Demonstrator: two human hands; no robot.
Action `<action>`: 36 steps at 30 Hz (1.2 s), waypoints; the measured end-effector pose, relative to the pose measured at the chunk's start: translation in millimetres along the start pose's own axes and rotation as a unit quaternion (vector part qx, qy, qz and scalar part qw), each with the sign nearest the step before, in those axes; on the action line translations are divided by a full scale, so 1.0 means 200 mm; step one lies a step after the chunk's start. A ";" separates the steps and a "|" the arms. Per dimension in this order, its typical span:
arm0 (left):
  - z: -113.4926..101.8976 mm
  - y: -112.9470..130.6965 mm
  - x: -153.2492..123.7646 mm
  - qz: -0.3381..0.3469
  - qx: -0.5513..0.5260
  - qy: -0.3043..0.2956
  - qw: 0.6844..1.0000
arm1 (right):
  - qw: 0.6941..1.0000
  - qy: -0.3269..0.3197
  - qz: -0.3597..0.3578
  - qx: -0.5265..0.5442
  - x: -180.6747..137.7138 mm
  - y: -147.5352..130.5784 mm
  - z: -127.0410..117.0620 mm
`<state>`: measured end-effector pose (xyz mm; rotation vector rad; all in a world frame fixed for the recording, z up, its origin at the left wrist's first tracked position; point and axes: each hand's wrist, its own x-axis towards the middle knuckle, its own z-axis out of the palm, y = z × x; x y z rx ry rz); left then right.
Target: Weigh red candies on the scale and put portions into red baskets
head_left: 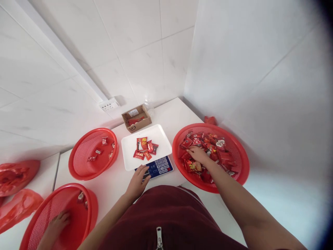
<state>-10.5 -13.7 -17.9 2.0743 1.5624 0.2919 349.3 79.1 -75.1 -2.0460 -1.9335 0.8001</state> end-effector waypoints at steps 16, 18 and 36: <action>0.07 0.09 0.03 -0.033 0.008 0.030 0.999 | 0.993 -0.041 -0.008 -0.113 0.05 -0.04 -0.02; 0.07 0.11 0.04 -0.037 0.007 0.027 0.999 | 0.993 -0.047 0.033 -0.100 0.09 -0.06 -0.06; 0.06 0.21 0.03 -0.061 -0.010 0.026 0.998 | 0.990 -0.043 0.110 -0.079 0.23 -0.06 -0.05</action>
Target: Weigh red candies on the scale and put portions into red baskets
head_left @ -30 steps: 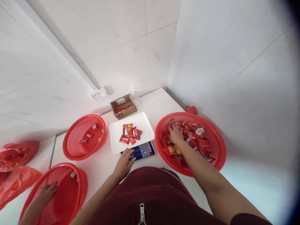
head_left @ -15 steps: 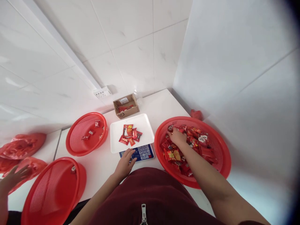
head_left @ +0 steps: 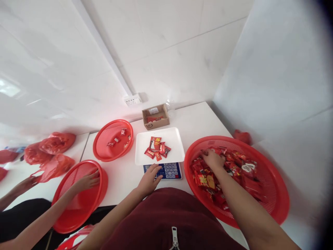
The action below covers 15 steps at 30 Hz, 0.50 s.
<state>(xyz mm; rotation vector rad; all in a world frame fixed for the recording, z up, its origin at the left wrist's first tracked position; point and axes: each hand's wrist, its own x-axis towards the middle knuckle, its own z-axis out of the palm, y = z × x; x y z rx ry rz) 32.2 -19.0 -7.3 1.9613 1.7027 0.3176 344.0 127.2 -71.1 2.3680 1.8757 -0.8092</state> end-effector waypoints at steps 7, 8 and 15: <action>-0.03 0.00 -0.03 -0.002 -0.009 -0.015 1.000 | 0.991 0.115 -0.012 0.065 -0.09 0.10 0.02; -0.03 0.00 -0.04 -0.002 -0.012 -0.018 1.000 | 0.985 0.148 -0.023 0.083 -0.11 0.10 0.01; -0.11 0.08 -0.04 -0.007 -0.124 -0.075 0.989 | 0.950 0.146 -0.130 0.242 -0.47 -0.16 -0.08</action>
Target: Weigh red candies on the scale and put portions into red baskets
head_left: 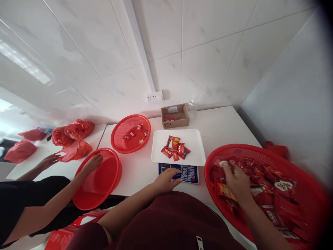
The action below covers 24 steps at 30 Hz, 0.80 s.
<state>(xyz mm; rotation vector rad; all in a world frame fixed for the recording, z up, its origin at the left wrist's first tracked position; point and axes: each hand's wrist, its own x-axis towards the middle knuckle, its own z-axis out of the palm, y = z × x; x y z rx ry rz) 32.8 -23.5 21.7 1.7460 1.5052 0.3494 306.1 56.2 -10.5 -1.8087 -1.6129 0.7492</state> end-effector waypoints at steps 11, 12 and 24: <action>-0.11 0.05 -0.06 -0.043 -0.383 -0.125 0.914 | 0.863 -0.404 0.016 0.301 -0.35 -0.55 0.24; -0.13 0.05 -0.07 -0.040 -0.410 -0.137 0.901 | 0.843 -0.416 0.048 0.339 -0.36 -0.57 0.25; -0.16 -0.13 -0.17 -0.108 -0.436 -0.161 0.879 | 0.810 -0.429 0.210 0.341 -0.51 -0.68 0.38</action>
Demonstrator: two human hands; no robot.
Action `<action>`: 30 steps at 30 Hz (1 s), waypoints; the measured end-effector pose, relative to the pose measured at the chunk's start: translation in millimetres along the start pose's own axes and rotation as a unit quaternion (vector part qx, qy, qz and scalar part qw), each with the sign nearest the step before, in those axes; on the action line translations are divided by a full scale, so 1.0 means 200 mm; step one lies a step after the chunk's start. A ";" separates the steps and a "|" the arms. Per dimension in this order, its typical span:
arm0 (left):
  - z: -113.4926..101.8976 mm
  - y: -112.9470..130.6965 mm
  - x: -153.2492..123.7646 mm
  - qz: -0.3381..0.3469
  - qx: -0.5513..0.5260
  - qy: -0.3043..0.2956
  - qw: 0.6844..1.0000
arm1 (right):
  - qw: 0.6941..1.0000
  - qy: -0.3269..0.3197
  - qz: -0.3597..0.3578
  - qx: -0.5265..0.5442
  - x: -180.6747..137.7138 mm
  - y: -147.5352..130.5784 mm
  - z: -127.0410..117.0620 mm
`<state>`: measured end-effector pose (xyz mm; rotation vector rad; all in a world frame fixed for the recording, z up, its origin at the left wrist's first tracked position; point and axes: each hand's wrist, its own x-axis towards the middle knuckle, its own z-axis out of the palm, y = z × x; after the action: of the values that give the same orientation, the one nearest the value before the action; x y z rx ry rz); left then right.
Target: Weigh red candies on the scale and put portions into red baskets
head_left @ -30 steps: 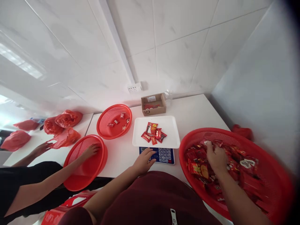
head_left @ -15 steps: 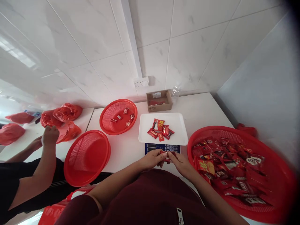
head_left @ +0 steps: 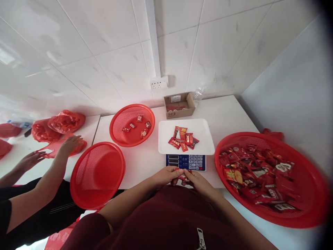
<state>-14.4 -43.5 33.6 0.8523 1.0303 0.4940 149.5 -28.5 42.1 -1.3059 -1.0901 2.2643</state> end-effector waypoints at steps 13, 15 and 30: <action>-0.10 -0.14 0.06 -0.015 0.153 0.036 0.987 | 0.970 0.107 0.028 -0.215 0.01 0.09 0.04; -0.13 -0.15 0.06 -0.031 0.162 0.026 0.986 | 0.969 0.110 0.029 -0.221 0.02 0.11 0.06; -0.22 -0.25 -0.04 -0.020 0.061 0.056 0.996 | 0.977 0.097 0.021 -0.188 0.07 0.17 0.21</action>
<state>-58.3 -61.1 -13.1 0.9186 1.1885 0.4517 109.8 -62.0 21.8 -1.6654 -1.4785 1.9655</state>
